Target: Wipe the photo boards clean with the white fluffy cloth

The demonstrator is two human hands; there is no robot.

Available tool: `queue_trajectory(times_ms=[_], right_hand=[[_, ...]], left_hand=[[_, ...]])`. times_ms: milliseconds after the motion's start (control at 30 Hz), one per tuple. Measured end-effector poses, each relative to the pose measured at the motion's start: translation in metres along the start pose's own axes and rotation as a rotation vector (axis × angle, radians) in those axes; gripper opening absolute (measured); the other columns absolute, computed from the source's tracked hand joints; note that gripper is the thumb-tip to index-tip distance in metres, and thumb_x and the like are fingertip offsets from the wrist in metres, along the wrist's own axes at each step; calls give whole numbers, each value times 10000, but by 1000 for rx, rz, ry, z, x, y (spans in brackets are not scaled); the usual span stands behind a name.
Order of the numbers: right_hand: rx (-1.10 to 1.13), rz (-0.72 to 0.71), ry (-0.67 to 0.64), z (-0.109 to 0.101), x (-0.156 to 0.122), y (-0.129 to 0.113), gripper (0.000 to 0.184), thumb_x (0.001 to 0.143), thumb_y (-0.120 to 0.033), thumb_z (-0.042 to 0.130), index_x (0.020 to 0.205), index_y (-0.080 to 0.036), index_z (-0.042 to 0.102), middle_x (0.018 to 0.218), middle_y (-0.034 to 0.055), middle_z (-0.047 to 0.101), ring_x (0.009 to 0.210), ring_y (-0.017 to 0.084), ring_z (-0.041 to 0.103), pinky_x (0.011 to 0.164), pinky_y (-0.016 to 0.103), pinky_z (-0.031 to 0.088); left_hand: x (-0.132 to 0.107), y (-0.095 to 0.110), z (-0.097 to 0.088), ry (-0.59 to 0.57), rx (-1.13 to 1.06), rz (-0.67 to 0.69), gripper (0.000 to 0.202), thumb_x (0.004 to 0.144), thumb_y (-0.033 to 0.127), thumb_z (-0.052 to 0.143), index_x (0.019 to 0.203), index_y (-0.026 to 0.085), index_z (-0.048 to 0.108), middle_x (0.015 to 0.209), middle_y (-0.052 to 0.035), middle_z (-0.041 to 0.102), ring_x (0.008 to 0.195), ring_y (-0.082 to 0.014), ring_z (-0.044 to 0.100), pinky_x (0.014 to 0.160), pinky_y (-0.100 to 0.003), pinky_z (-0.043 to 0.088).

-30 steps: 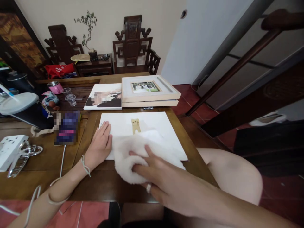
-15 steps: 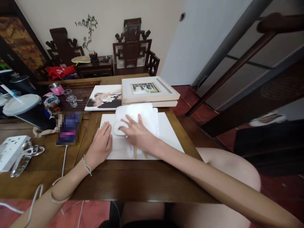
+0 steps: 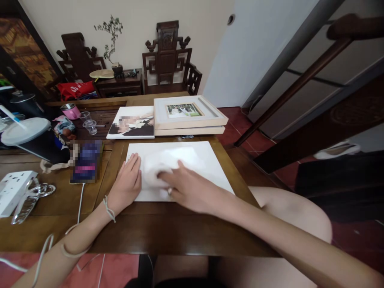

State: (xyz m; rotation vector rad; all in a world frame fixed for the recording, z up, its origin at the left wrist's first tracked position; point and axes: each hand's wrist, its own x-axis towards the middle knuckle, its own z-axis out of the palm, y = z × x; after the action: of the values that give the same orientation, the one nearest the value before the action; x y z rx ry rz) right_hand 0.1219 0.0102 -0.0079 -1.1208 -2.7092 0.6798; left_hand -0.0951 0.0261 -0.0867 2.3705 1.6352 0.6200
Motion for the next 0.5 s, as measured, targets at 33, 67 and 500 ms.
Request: queue_trajectory(times_ms=[33, 67, 500], right_hand=[[-39, 52, 26, -2, 14, 5, 339, 812, -33, 436, 1092, -145, 590, 1019, 129, 685, 1169, 310, 556, 1057, 607, 295], [-74, 99, 48, -3, 28, 8, 332, 832, -44, 422, 1104, -134, 588, 1000, 143, 686, 1124, 319, 581, 1033, 625, 309], [-38, -333, -73, 29, 10, -37, 334, 803, -80, 471, 1099, -140, 613, 1185, 156, 640, 1276, 360, 427, 1029, 699, 220]], left_hand=[[1, 0, -1, 8, -33, 0, 501, 940, 269, 302, 1377, 60, 430, 1497, -193, 372, 1426, -280, 272, 1156, -507, 233], [2, 0, -3, 22, -81, -7, 505, 936, 292, 321, 1367, 63, 450, 1488, -190, 389, 1418, -278, 293, 1158, -496, 237], [14, 9, -22, 402, -1075, -464, 602, 955, 542, 265, 1349, 152, 500, 1490, -85, 418, 1400, -220, 339, 1155, -399, 272]])
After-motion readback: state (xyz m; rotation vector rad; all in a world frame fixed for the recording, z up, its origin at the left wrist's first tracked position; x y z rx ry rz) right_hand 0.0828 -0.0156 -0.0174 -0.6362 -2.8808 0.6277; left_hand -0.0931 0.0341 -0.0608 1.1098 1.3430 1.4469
